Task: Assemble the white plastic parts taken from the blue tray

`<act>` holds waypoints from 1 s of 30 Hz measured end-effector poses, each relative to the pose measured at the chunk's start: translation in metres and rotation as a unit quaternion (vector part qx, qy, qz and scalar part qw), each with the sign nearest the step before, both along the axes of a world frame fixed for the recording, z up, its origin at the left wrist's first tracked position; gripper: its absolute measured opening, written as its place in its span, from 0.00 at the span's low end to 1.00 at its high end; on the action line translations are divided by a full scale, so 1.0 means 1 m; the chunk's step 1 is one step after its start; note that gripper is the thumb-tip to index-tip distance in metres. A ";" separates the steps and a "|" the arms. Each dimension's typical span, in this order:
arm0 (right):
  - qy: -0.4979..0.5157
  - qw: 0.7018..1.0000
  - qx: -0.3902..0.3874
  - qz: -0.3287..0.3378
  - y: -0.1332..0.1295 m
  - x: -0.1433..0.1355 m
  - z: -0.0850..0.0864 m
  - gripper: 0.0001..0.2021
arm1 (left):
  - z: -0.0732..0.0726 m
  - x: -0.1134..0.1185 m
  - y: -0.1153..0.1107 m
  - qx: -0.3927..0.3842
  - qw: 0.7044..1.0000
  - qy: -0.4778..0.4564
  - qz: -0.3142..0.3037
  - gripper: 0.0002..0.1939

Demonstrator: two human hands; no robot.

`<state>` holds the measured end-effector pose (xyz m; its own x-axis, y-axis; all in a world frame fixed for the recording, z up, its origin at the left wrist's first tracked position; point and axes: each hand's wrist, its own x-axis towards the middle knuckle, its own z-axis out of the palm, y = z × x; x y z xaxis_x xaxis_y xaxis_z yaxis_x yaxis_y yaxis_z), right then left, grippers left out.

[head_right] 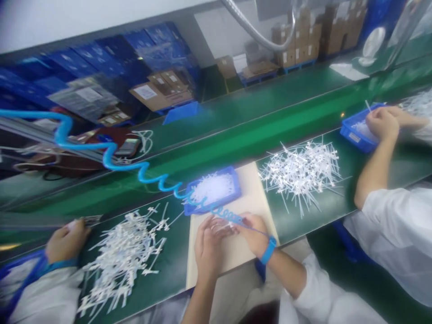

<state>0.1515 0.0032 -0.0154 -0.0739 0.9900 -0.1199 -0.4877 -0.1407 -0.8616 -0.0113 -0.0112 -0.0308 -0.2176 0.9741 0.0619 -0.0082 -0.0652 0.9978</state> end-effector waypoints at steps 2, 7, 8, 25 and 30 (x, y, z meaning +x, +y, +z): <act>0.019 1.000 0.006 -0.003 -0.002 -0.001 -0.002 0.16 | -0.002 0.002 0.002 -0.015 1.000 0.013 0.003 0.25; 0.023 0.992 0.008 -0.120 -0.003 0.013 -0.005 0.18 | -0.002 0.008 0.007 0.010 1.000 0.012 -0.009 0.30; 0.015 0.989 0.004 -0.147 0.000 0.020 -0.003 0.19 | -0.001 0.009 0.007 0.009 1.000 0.022 -0.008 0.29; 0.028 0.965 -0.041 -0.259 0.009 0.088 0.007 0.38 | -0.010 0.017 0.013 0.098 0.939 0.306 -0.121 0.11; -0.029 0.963 -0.018 -0.266 0.001 0.097 0.018 0.51 | -0.003 0.015 0.013 0.114 0.957 0.241 -0.113 0.10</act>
